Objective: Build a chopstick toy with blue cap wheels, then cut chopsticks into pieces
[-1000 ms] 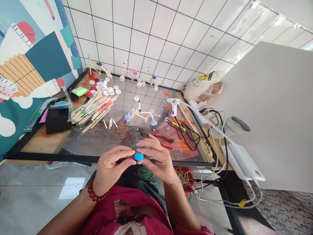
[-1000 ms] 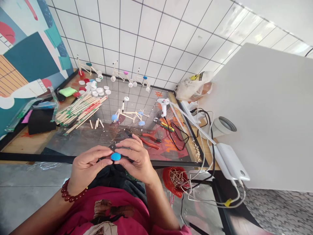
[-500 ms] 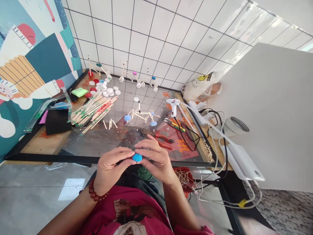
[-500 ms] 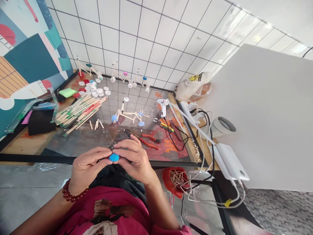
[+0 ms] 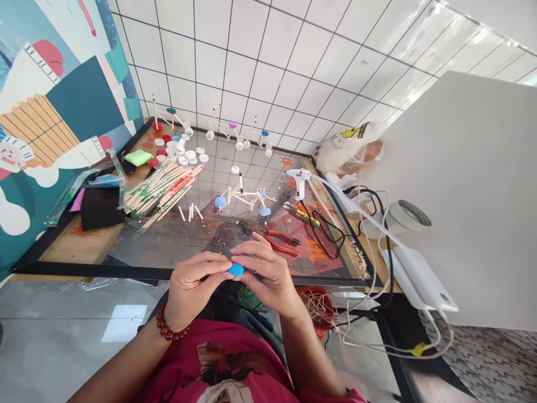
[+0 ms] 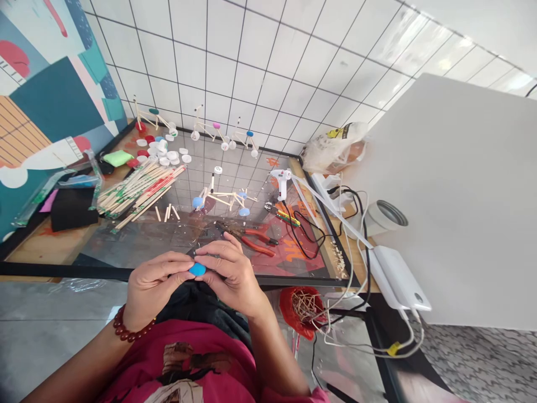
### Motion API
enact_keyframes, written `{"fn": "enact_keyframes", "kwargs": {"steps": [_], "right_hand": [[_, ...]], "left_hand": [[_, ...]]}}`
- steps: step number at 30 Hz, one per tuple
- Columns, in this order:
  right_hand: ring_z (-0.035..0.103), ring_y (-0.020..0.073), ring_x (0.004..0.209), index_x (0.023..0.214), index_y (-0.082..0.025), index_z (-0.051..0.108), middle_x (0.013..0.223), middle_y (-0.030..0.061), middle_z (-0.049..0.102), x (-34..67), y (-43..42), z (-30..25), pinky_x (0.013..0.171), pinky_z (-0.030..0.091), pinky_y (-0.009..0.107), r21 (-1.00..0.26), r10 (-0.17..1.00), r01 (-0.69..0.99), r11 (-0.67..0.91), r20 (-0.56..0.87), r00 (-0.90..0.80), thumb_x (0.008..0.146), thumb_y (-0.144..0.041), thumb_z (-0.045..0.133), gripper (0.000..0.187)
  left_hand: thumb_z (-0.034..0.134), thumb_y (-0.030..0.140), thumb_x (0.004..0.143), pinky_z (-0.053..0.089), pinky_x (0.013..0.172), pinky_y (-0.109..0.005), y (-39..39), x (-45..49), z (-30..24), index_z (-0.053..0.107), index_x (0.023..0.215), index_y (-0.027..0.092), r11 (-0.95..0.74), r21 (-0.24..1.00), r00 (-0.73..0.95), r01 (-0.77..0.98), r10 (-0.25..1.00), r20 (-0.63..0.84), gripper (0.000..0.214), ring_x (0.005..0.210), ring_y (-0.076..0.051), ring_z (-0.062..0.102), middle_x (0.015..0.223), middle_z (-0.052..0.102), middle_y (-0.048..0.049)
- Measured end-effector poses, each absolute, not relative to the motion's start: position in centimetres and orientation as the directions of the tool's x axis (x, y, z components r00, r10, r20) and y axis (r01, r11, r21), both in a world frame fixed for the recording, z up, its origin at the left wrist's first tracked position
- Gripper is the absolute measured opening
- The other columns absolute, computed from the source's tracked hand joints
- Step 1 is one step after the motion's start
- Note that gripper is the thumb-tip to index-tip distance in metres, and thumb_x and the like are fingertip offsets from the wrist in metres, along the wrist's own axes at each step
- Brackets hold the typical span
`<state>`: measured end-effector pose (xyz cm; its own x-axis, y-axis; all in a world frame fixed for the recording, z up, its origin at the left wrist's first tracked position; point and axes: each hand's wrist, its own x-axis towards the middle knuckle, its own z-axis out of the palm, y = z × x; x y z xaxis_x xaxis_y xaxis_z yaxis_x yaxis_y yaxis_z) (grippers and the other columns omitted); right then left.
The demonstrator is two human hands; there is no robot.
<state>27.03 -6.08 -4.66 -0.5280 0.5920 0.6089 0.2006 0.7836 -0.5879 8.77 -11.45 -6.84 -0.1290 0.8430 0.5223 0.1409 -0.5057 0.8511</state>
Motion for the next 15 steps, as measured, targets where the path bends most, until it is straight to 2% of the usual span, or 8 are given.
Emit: {"fn": "enact_keyframes", "kwargs": {"steps": [3, 7, 12, 15], "right_hand": [[0.070, 0.0176, 0.104, 0.114, -0.030, 0.069, 0.111, 0.0036, 0.075, 27.0, -6.0, -5.0, 0.117, 0.035, 0.048, -0.597, 0.605, 0.213, 0.773, 0.593, -0.532, 0.092, -0.030, 0.068, 0.021], [0.069, 0.0172, 0.105, 0.114, -0.029, 0.068, 0.113, 0.0040, 0.073, 27.1, -5.8, -5.6, 0.118, 0.032, 0.050, -0.611, 0.633, 0.244, 0.754, 0.575, -0.518, 0.092, -0.028, 0.068, 0.022], [0.068, 0.0166, 0.107, 0.115, -0.031, 0.067, 0.115, 0.0036, 0.072, 27.0, -5.8, -6.1, 0.118, 0.033, 0.051, -0.556, 0.606, 0.266, 0.787, 0.619, -0.499, 0.092, -0.019, 0.067, 0.025], [0.068, 0.0165, 0.108, 0.115, -0.032, 0.067, 0.116, 0.0031, 0.071, 26.8, -5.9, -6.1, 0.117, 0.034, 0.051, -0.532, 0.587, 0.266, 0.804, 0.635, -0.503, 0.092, -0.017, 0.066, 0.028]], "left_hand": [[0.078, 0.011, 0.078, 0.061, 0.071, -0.021, -11.3, 8.7, -7.3, 0.081, 0.093, 0.028, -0.471, 0.876, -0.150, 0.102, 0.864, 0.481, 0.023, 0.077, -0.013, 0.072, 0.090, 0.078, -0.0011], [0.086, 0.019, 0.070, 0.063, 0.070, -0.025, -11.2, 8.8, -7.9, 0.079, 0.103, 0.026, -0.313, 0.947, -0.132, -0.070, 0.944, 0.302, 0.035, 0.074, -0.016, 0.072, 0.100, 0.076, -0.0043], [0.080, 0.026, 0.077, 0.061, 0.069, -0.022, -11.2, 9.2, -7.1, 0.080, 0.091, 0.022, -0.167, 0.979, -0.080, -0.116, 0.984, 0.158, 0.014, 0.075, -0.015, 0.071, 0.091, 0.076, -0.0047], [0.079, 0.027, 0.077, 0.059, 0.071, -0.021, -11.2, 9.3, -6.5, 0.080, 0.089, 0.021, -0.126, 0.983, -0.090, -0.130, 0.989, 0.115, 0.013, 0.078, -0.015, 0.070, 0.090, 0.076, -0.0046]]}}
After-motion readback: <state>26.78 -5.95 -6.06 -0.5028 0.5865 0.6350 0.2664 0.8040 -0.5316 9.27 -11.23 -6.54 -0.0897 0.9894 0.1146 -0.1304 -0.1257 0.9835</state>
